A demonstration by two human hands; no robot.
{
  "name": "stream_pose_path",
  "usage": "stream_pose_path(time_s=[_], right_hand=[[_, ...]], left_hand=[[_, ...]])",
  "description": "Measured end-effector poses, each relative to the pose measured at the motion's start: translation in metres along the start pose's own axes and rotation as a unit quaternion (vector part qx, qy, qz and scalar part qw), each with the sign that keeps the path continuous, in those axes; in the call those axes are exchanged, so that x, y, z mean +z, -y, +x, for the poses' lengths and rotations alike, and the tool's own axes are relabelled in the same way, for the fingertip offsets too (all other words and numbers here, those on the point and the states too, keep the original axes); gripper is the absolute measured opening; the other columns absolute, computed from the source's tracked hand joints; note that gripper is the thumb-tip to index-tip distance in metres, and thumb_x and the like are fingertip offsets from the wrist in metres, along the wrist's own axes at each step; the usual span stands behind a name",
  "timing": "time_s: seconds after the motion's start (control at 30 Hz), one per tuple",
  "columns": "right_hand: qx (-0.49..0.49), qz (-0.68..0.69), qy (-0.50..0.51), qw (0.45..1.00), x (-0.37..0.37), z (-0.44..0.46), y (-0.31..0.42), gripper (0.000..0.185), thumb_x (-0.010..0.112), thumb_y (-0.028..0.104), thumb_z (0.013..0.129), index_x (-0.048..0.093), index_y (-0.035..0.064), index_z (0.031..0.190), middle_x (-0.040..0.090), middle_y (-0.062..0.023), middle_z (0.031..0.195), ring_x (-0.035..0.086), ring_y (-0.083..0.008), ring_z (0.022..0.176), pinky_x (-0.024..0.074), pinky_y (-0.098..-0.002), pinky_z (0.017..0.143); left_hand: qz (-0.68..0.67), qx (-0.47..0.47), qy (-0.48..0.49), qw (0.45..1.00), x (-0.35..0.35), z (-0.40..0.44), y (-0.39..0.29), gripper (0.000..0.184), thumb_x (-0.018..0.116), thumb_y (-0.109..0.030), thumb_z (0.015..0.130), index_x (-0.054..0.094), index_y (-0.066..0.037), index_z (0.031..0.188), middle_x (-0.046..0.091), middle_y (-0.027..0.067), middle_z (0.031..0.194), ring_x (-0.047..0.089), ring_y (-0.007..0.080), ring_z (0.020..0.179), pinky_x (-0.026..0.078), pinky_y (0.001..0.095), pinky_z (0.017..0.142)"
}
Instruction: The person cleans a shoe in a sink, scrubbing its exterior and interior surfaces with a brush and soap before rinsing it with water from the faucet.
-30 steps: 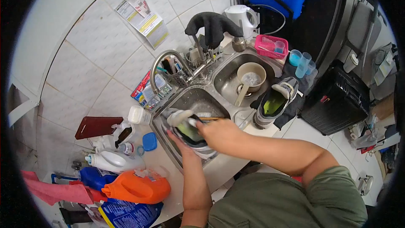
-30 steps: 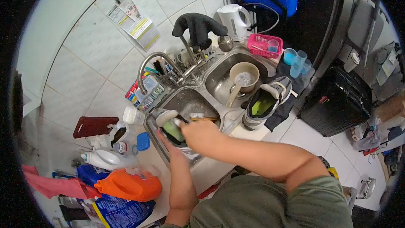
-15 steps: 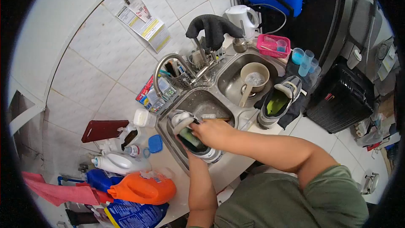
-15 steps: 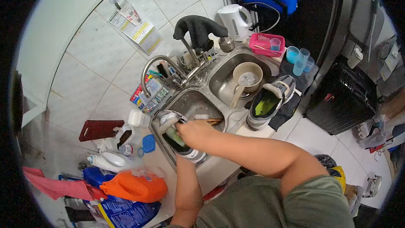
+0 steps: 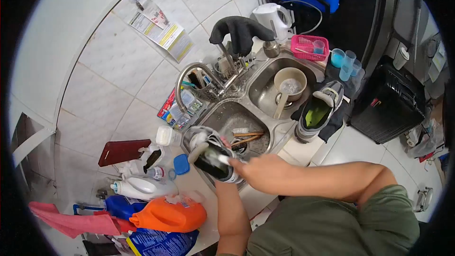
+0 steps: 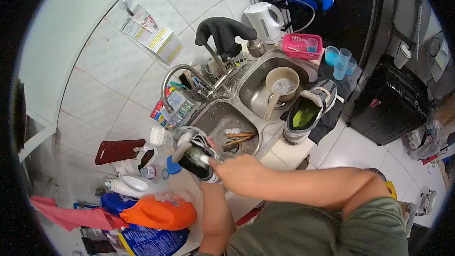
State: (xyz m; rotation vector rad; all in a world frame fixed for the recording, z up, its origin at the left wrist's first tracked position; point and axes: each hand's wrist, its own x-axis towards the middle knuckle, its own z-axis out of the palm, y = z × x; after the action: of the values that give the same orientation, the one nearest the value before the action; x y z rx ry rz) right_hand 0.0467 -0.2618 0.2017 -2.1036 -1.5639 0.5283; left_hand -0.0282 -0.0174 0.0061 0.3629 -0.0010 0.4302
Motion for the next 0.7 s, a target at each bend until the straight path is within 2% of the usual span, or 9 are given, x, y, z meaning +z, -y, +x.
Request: stream_pose_path(time_s=[0.07,0.13,0.23,0.37,0.5,0.6,0.7], right_hand=[[-0.025,-0.038,-0.106,0.993,0.021,0.049,-0.014,0.035,0.048,0.024,0.098,0.057,0.0087,0.128,0.068,-0.0194,0.075,0.069,-0.0355,0.067,0.0538,-0.0509,0.059],[-0.035,0.015,-0.061,0.997,0.018,0.072,-0.022,0.031,0.049,0.024,0.097,0.058,0.0076,0.121,0.067,-0.0180,0.072,0.069,-0.0359,0.067,0.0537,-0.0503,0.058],[-0.035,0.033,-0.002,0.999,-0.008,0.009,-0.016,0.029,0.051,0.027,0.097,0.059,0.0071,0.117,0.067,-0.0183,0.073,0.069,-0.0367,0.067,0.0538,-0.0507,0.058],[-0.023,-0.020,-0.113,0.993,0.020,0.059,-0.027,0.030,0.053,0.029,0.097,0.059,0.0065,0.117,0.067,-0.0204,0.074,0.069,-0.0374,0.069,0.0531,-0.0532,0.060],[-0.057,0.014,-0.070,0.996,0.013,0.047,-0.030,0.030,0.052,0.029,0.098,0.060,0.0081,0.118,0.068,-0.0195,0.074,0.070,-0.0371,0.069,0.0535,-0.0511,0.059],[0.004,-0.004,0.025,1.000,-0.022,0.005,-0.010,0.031,0.051,0.028,0.098,0.060,0.0091,0.121,0.069,-0.0198,0.077,0.070,-0.0374,0.073,0.0543,-0.0503,0.061],[0.011,-0.081,-0.041,0.996,0.007,0.060,-0.017,0.033,0.049,0.029,0.099,0.059,0.0099,0.124,0.070,-0.0174,0.078,0.070,-0.0364,0.073,0.0540,-0.0497,0.060]], left_hand=[[-0.024,-0.014,-0.010,1.000,0.002,0.003,0.018,0.063,0.058,-0.046,0.092,0.048,-0.001,0.134,0.055,0.0199,0.126,0.056,0.0344,0.112,0.047,0.0443,0.100],[-0.015,-0.027,0.003,1.000,0.000,0.002,0.011,0.063,0.057,-0.047,0.092,0.049,-0.002,0.134,0.055,0.0190,0.126,0.056,0.0339,0.112,0.046,0.0442,0.100],[0.018,-0.036,0.016,0.999,-0.004,-0.001,-0.008,0.063,0.055,-0.049,0.092,0.049,-0.003,0.135,0.056,0.0177,0.127,0.057,0.0330,0.113,0.046,0.0442,0.101],[-0.006,-0.017,-0.033,0.999,-0.007,0.008,0.023,0.062,0.053,-0.052,0.093,0.050,-0.006,0.135,0.057,0.0159,0.127,0.057,0.0318,0.113,0.045,0.0442,0.102],[0.009,-0.027,-0.009,1.000,-0.010,0.007,0.008,0.062,0.050,-0.054,0.094,0.051,-0.008,0.135,0.058,0.0142,0.128,0.058,0.0306,0.114,0.045,0.0442,0.103],[0.012,-0.022,-0.008,1.000,-0.013,0.009,0.004,0.062,0.048,-0.056,0.094,0.051,-0.009,0.135,0.058,0.0129,0.128,0.058,0.0298,0.114,0.044,0.0442,0.104],[0.009,0.007,-0.048,0.999,-0.006,0.018,0.030,0.062,0.046,-0.058,0.095,0.052,-0.011,0.135,0.059,0.0116,0.129,0.059,0.0289,0.115,0.044,0.0441,0.105]])
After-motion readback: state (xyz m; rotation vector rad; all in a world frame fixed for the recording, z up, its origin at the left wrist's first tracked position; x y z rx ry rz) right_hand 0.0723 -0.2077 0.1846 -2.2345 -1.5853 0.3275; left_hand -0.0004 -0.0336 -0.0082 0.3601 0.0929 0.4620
